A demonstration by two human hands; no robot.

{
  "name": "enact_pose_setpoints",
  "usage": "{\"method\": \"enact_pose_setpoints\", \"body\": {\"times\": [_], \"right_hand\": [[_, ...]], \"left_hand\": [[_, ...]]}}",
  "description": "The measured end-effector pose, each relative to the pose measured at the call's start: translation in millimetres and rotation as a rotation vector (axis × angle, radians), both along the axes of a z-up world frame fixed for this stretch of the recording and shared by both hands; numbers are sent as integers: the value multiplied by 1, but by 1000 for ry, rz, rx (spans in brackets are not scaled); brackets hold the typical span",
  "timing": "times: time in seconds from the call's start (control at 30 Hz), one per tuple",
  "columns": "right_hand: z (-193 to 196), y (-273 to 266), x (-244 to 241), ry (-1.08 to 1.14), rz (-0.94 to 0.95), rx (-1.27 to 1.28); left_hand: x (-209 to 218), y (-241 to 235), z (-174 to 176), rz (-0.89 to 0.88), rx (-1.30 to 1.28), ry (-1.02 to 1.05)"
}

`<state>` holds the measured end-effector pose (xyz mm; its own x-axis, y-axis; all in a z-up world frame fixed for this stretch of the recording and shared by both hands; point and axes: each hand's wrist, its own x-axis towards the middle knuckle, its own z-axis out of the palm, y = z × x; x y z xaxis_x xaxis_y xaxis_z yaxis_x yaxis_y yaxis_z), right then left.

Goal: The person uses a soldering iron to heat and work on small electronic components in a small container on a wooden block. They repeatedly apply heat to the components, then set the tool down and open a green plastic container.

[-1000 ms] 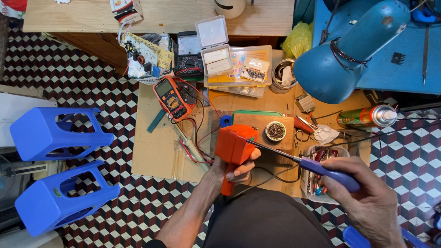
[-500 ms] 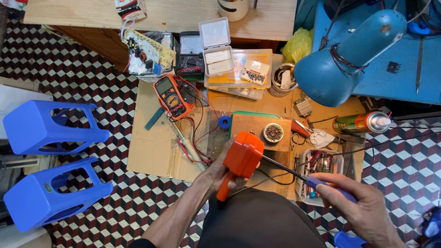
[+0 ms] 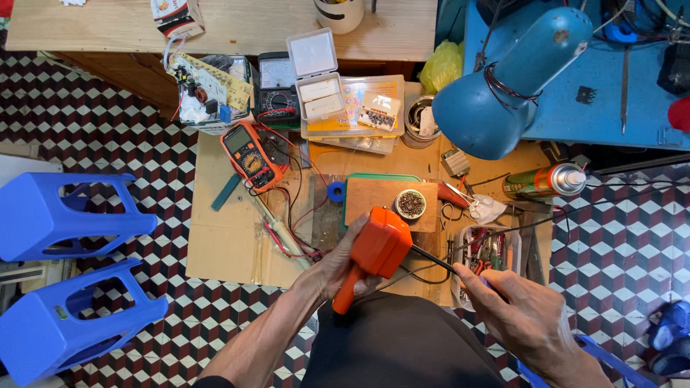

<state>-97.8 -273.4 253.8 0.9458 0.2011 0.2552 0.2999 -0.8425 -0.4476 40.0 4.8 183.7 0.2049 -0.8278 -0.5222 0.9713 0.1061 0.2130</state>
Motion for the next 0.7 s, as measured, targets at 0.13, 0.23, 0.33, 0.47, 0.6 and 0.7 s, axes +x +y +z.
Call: {"method": "enact_pose_setpoints", "body": {"times": [0.13,0.23,0.33,0.47,0.6,0.7], "right_hand": [[-4,4,1,14,-6,174],[0,3,2,115,-2,221],[6,4,3,326,-91,305],[16,6,6,510,-137,459],[22,8,11,634,-176,445],[24,8,13,707,-210,432]], "left_hand": [[2,0,3,3,13,-4],[1,-1,5,-2,48,-62],[1,1,4,4,33,-41],[-3,5,-4,19,53,-9],[-10,10,-13,35,37,-18],[-12,13,-17,31,34,-22]]}}
